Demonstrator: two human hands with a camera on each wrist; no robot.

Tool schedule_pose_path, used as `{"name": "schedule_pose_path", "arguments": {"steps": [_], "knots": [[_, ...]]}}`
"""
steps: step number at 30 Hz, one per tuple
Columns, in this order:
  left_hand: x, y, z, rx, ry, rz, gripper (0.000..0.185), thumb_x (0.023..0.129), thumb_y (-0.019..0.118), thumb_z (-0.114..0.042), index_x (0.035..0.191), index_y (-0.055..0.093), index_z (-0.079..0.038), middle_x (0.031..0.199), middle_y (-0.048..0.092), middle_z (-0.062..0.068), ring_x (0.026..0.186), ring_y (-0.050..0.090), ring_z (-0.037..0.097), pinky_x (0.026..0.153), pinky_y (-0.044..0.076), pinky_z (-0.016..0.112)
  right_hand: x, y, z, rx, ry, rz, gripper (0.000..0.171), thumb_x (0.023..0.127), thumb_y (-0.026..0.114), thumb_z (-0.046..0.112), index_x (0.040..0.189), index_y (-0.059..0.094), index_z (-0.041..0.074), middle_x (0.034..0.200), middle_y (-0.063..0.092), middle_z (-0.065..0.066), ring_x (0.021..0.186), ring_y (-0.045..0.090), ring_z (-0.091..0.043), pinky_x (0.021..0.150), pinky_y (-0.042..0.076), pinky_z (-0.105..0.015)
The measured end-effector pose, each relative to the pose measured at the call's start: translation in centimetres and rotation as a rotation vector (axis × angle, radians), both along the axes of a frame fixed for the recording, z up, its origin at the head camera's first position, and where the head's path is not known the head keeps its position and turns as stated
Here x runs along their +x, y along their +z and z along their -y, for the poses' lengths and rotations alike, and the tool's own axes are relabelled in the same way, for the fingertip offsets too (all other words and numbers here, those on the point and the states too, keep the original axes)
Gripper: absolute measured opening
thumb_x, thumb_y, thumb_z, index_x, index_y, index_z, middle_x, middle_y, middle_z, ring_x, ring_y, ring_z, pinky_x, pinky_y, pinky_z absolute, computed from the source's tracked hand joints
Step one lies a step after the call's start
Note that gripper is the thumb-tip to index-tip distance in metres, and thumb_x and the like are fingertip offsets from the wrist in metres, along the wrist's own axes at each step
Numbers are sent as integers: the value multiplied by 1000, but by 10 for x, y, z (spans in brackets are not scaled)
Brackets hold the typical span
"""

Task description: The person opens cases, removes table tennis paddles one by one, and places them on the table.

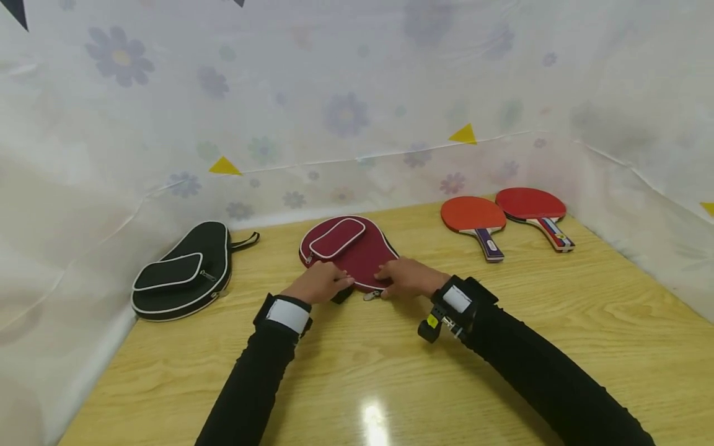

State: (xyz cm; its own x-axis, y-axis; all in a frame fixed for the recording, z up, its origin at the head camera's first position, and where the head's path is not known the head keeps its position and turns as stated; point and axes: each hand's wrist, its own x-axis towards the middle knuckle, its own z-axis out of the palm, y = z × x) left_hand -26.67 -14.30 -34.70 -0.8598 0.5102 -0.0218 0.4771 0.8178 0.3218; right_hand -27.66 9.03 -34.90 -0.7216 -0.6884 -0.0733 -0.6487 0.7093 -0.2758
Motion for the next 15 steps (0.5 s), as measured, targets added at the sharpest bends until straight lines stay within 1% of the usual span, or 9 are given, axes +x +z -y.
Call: {"name": "schedule_pose_path", "arguments": {"steps": [3,5,7,8,10,11,12,14,15], "knots": [[-5,-6,13,32,4,-4,32,106,54,-19,88,76,-4,103,73,17,57,46,12,68,41,32,0,2,0,20,-6,56,46,96,67,17,138,60,0,145,54,-20,138,46,-35,113,37,-45],[-8,-10,21,43,15,-44,25,103,57,-14,96,78,-2,105,73,15,71,59,18,77,48,37,-1,3,0,25,-11,96,46,97,64,16,140,58,0,148,50,-20,141,43,-34,113,37,-43],[-10,-11,27,57,26,-80,19,101,60,-8,99,78,1,101,72,14,90,66,24,87,51,40,0,4,0,11,-11,111,44,98,62,17,138,59,-1,146,52,-21,140,44,-33,106,44,-37],[-10,-12,29,73,31,-88,17,99,62,-4,103,77,2,100,71,15,93,66,28,86,52,41,-1,3,1,7,-7,99,39,99,62,19,131,65,-3,138,59,-21,133,54,-31,97,47,-33],[-10,-11,30,111,42,-106,18,95,65,2,108,77,4,105,72,16,103,66,31,86,54,41,0,1,4,-14,-14,64,34,99,64,26,109,73,-5,109,72,-17,103,68,-24,76,46,-26],[-10,-10,29,129,52,-104,17,93,66,3,107,77,4,104,72,16,101,66,31,85,54,40,0,-1,5,-26,-26,40,34,99,65,30,94,73,-3,91,70,-12,87,65,-20,69,40,-25],[-10,-9,28,141,65,-99,18,92,67,5,107,77,5,103,72,17,100,66,30,83,54,39,1,-3,7,-35,-35,11,37,98,67,33,83,68,0,78,62,-6,74,57,-16,64,35,-26],[-9,-7,26,152,101,-81,18,91,67,6,106,77,4,103,73,17,97,66,27,80,53,37,3,-7,12,-16,-54,-64,41,95,70,38,73,57,7,69,44,0,64,38,-15,61,30,-26],[-9,-6,25,147,124,-70,18,91,68,6,106,77,4,103,73,16,97,66,26,79,52,36,5,-8,13,-11,-63,-89,40,93,72,39,74,57,7,68,43,1,64,38,-14,61,30,-27]]}}
